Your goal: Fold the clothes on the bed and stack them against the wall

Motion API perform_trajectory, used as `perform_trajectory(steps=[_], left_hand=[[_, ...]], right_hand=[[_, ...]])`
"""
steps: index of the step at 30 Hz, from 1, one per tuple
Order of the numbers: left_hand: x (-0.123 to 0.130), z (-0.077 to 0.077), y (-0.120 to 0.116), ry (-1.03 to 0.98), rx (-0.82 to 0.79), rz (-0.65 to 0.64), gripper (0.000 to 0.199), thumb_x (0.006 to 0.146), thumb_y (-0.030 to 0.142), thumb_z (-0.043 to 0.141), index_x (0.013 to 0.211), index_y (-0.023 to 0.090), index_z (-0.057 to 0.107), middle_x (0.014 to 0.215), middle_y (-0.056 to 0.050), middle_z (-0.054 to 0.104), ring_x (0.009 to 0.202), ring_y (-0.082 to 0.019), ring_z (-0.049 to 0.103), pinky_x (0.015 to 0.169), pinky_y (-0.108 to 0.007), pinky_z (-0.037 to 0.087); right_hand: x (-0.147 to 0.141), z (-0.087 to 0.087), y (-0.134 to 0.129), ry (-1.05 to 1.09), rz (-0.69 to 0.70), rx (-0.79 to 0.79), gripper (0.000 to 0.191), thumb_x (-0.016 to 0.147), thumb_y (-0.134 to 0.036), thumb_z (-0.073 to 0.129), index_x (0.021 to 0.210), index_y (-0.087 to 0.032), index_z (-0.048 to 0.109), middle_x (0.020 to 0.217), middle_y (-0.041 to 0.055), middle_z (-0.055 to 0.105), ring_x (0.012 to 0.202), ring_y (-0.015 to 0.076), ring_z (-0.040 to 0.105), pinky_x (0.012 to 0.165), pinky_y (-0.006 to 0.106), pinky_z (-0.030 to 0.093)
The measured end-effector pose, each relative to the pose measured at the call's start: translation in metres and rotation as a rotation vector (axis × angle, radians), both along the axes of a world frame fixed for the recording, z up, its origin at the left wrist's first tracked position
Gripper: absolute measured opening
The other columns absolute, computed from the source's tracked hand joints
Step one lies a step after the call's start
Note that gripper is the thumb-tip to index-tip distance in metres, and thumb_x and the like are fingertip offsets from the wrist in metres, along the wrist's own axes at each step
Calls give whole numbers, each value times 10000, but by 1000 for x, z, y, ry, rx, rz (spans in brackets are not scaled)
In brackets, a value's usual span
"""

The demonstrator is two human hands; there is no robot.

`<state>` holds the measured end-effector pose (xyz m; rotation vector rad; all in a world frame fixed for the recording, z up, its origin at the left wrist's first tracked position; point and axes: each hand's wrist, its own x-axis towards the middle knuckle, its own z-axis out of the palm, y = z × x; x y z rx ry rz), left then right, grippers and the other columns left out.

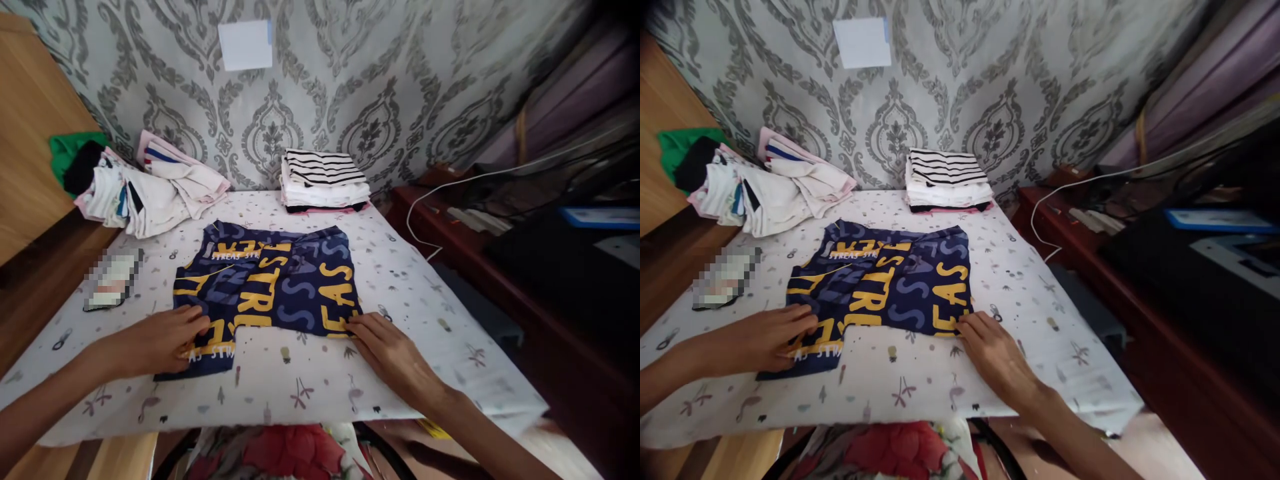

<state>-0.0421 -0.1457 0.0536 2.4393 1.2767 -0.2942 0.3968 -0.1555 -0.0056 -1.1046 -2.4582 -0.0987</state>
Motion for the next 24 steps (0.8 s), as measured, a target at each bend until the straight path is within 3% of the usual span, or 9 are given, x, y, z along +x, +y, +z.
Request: perform_trajectory(steps=[2,5,10,13,15,17,19,22,24], left_hand=[[3,-6,-6,47,71,-2,471,808,170,503,1262,231,611,1345,-118,619,1215,-297,590,924,-374,493],[13,0,-5,60,27,17,472,806,87,408,1181,233,655,1239,-102,682,1103,-268,656,874,-351,499],[32,40,0,-22,-288,16,220,716,115,496,797,259,641,812,-3,683,777,-202,642,674,-269,460],[37,54,14,-106,-515,58,103,731,216,607,806,267,655,786,19,678,767,-194,635,642,-242,459],[35,53,38,-188,-578,86,117,767,331,642,854,256,665,792,14,681,751,-189,633,628,-235,459],[28,45,74,-272,-472,137,198,819,415,589,877,238,654,776,4,672,717,-184,623,617,-236,452],[20,32,116,-311,-205,236,219,823,415,544,890,231,640,781,-7,664,728,-195,628,646,-252,463],[9,10,173,-223,263,352,332,740,257,547,1050,204,653,932,-59,669,902,-254,639,809,-322,492],[5,-2,196,-154,389,300,556,679,158,546,1229,188,615,1144,-107,634,1103,-293,592,951,-376,465]], right_hand=[[1,3,8,-32,-17,14,261,955,-76,423,944,-194,655,903,83,700,840,219,652,738,338,553],[6,17,16,-66,-35,-43,275,938,-90,416,836,-219,637,797,68,677,741,219,628,663,345,531],[30,45,9,6,7,-305,264,906,-178,445,845,-287,678,869,68,705,800,237,661,712,392,552],[39,52,9,75,48,-515,234,909,-275,505,1000,-325,715,1048,48,728,926,239,692,798,395,579],[39,52,26,130,40,-630,245,925,-339,517,1063,-312,717,1054,42,737,927,233,699,794,374,586],[36,48,58,182,-13,-647,272,946,-364,492,1061,-276,723,1011,49,745,876,226,698,753,355,582],[32,40,103,178,-101,-507,285,934,-322,485,1081,-249,717,1040,70,738,875,235,690,767,369,572],[25,24,173,82,-196,-300,428,844,-195,536,1257,-219,649,1230,115,672,1123,289,623,969,443,504],[20,12,209,-15,-211,-273,573,764,-138,578,1332,-205,597,1363,140,594,1254,320,541,1023,475,460]])
